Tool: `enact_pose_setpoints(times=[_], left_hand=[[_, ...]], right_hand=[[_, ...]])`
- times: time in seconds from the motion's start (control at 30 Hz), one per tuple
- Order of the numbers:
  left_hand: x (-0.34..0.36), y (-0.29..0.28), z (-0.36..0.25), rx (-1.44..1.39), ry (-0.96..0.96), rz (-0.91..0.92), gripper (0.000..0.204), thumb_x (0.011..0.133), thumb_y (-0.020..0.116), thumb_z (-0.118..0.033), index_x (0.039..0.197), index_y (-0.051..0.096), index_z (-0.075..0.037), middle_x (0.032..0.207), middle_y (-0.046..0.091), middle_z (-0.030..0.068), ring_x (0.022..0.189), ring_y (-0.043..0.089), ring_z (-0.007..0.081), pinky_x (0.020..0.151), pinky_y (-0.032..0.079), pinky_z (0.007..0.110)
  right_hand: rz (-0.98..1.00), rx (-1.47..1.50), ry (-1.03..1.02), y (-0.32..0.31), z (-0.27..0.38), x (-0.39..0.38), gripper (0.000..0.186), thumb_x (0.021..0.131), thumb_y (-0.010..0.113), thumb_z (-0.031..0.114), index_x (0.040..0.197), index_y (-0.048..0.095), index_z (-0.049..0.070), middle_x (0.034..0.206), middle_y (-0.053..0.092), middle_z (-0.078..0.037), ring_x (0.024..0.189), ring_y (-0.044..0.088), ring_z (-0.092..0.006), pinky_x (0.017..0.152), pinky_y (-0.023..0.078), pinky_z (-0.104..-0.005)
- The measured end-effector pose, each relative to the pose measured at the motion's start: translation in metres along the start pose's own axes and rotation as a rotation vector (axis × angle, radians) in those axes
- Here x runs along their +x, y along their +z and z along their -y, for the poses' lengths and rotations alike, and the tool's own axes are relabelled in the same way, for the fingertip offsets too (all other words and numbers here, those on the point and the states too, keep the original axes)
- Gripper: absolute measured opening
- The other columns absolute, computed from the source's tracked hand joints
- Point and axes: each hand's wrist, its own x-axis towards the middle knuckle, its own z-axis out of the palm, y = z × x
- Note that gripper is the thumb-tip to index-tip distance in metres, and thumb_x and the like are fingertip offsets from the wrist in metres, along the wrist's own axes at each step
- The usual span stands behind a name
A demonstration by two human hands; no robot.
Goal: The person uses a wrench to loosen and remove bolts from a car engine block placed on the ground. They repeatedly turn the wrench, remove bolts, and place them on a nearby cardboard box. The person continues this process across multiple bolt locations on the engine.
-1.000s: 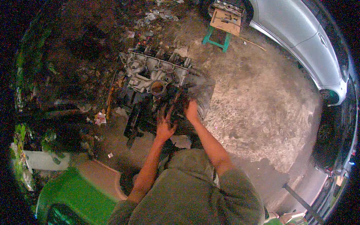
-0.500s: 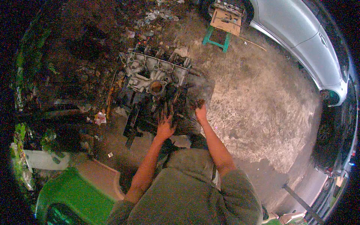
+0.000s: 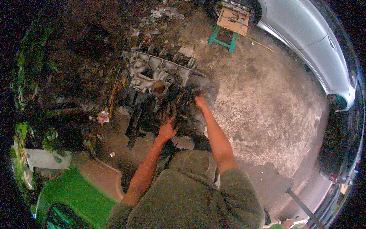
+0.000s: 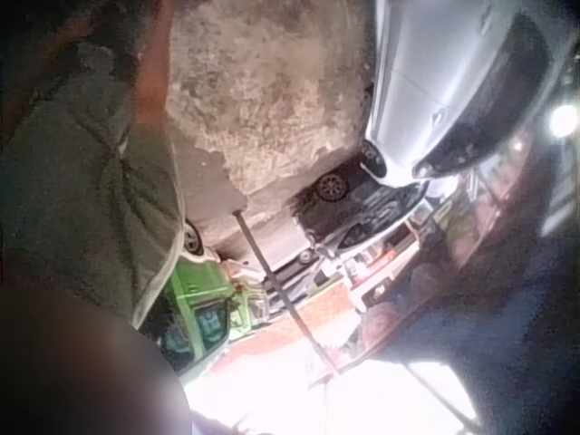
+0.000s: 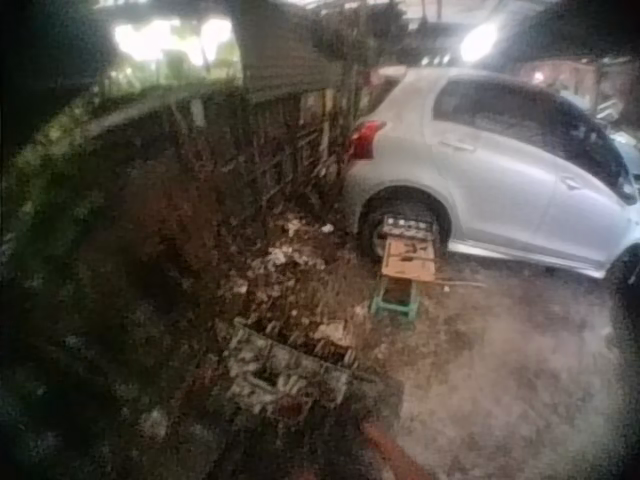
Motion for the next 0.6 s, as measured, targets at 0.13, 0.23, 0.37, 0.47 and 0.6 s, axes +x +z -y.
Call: enact_pose_setpoints(times=[0.13,0.23,0.37,0.47,0.6], left_hand=[[0.003,0.0,-0.001,-0.007,0.007,-0.022,0.093,0.076,0.066,-0.022,0.152,0.013,-0.02,0.157,0.007,0.0137,0.141,0.016,0.0385,0.112,0.012,0.059],[0.003,0.001,0.002,-0.017,0.013,0.0,0.091,0.076,0.065,-0.021,0.151,0.014,-0.02,0.157,0.007,0.0141,0.14,0.018,0.0382,0.113,0.01,0.058],[0.002,0.004,0.006,-0.006,0.033,-0.015,0.088,0.077,0.064,-0.021,0.151,0.016,-0.02,0.157,0.007,0.0144,0.139,0.02,0.0386,0.113,0.008,0.057],[0.003,0.007,0.008,0.015,0.059,-0.05,0.088,0.077,0.065,-0.021,0.151,0.017,-0.02,0.156,0.008,0.0145,0.139,0.019,0.0379,0.113,0.009,0.057],[0.002,0.007,0.007,0.041,0.059,-0.043,0.089,0.075,0.066,-0.021,0.151,0.018,-0.019,0.156,0.01,0.0145,0.138,0.021,0.0376,0.113,0.01,0.058]], right_hand=[[0.121,0.14,0.157,0.002,-0.006,0.016,0.046,0.085,0.05,0.014,0.129,0.05,0.002,0.12,0.058,-0.013,0.104,0.054,-0.0247,0.093,0.043,-0.0374],[0.184,-0.051,0.174,-0.004,-0.018,0.039,0.043,0.086,0.052,0.016,0.127,0.051,0.002,0.115,0.06,-0.012,0.098,0.056,-0.0252,0.089,0.046,-0.0393],[0.291,0.079,0.051,-0.008,-0.026,0.053,0.027,0.086,0.053,0.012,0.107,0.058,-0.004,0.094,0.065,-0.012,0.077,0.061,-0.0241,0.07,0.049,-0.04],[-0.05,-0.274,-0.19,0.006,-0.012,0.033,0.023,0.085,0.053,0.009,0.1,0.06,-0.007,0.087,0.067,-0.014,0.074,0.064,-0.0291,0.066,0.05,-0.0421],[-0.088,-0.745,-0.4,0.017,0.035,-0.036,0.04,0.079,0.059,0.006,0.117,0.052,-0.006,0.105,0.063,-0.023,0.093,0.06,-0.0407,0.076,0.049,-0.0454]])
